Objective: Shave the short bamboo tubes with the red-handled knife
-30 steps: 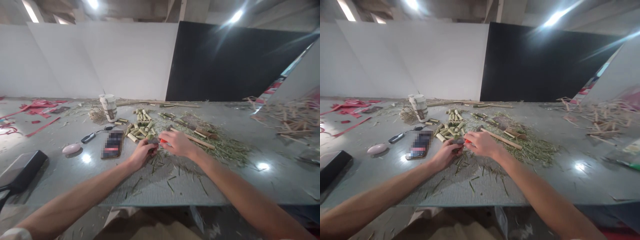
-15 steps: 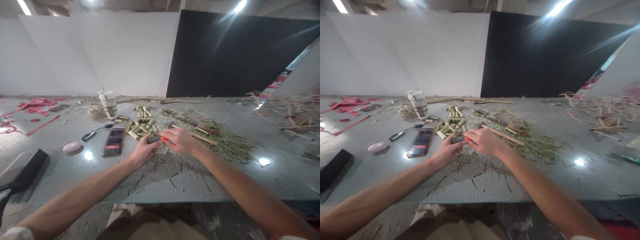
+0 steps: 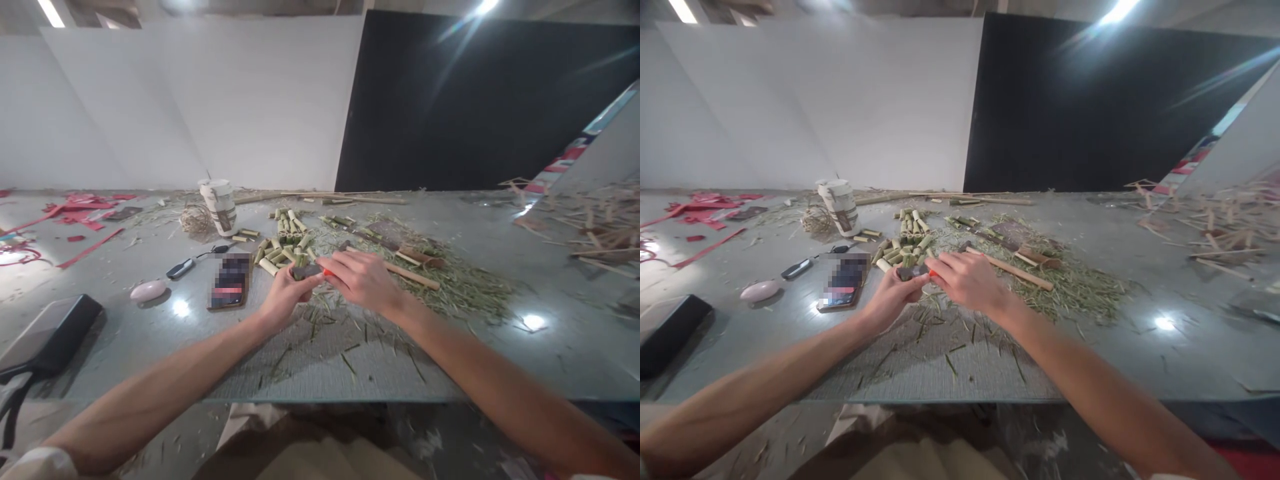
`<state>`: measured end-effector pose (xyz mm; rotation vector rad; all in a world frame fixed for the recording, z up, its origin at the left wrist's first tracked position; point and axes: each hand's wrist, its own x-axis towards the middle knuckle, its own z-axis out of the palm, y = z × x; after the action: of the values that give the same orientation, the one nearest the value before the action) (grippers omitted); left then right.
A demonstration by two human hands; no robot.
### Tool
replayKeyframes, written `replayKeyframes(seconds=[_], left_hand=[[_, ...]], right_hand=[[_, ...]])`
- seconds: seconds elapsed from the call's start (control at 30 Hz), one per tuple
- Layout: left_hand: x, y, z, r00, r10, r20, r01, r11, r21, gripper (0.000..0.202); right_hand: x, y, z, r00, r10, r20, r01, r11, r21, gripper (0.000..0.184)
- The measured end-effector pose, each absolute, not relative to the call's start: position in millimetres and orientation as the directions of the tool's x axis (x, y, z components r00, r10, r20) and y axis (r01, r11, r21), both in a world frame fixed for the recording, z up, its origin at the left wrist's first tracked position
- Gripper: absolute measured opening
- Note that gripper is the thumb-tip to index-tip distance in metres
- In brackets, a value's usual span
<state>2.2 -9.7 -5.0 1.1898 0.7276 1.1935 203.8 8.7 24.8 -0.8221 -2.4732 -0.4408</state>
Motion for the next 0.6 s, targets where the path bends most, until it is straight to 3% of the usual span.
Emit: replayKeyframes(seconds=[0.2,0.4,0.6], left_hand=[[5,-10,-7,0.255,0.956,0.147,-0.348,-0.051,0.936,0.054],[6,-11,-15,0.155,0.984,0.089,-0.280,-0.043,0.959,0.051],[6,-8,-14,0.207,0.977,0.053,-0.328,0.018,0.945,0.029]], right_hand=[[193,3,20,-0.594,0.520,0.614,0.702,0.707,0.082,0.035],[202,11,23,-0.429,0.611,0.665,0.787,0.614,-0.056,0.040],[213,29,12,-0.547,0.599,0.585,0.683,0.723,-0.101,0.036]])
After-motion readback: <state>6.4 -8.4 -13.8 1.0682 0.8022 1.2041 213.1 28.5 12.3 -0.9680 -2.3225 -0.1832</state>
